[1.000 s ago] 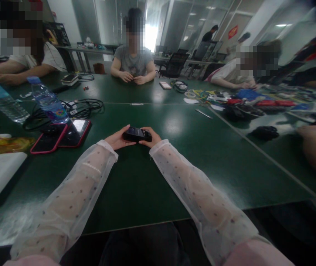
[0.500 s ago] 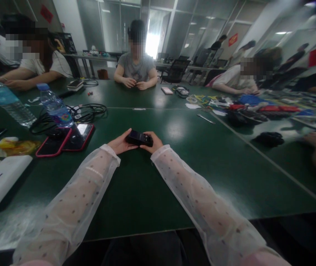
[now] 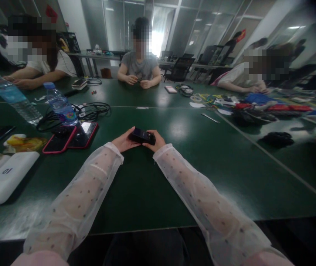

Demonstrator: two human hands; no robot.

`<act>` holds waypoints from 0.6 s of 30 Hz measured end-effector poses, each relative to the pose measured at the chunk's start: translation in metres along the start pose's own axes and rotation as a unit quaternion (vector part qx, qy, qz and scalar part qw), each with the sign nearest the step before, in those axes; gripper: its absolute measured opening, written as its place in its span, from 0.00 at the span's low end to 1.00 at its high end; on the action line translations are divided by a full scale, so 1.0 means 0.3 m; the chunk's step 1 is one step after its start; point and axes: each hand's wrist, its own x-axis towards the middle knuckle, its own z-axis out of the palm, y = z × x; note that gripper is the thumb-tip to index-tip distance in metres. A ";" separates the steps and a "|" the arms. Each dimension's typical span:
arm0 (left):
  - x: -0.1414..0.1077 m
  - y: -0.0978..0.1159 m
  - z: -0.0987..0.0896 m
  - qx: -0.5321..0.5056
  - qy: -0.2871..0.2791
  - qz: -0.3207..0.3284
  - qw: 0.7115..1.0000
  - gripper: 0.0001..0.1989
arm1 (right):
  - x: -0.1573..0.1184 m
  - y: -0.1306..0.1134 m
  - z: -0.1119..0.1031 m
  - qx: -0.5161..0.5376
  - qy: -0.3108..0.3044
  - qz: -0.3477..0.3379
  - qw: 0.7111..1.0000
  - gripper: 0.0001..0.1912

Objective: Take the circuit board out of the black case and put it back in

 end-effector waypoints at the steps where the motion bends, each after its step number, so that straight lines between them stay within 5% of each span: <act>1: -0.001 0.001 0.001 0.001 -0.001 0.002 1.000 0.26 | 0.000 0.000 0.000 0.002 -0.001 0.001 1.000 0.30; 18: -0.006 -0.001 -0.005 0.030 0.000 0.010 1.000 0.23 | 0.002 0.015 -0.002 -0.011 -0.021 -0.045 0.999 0.31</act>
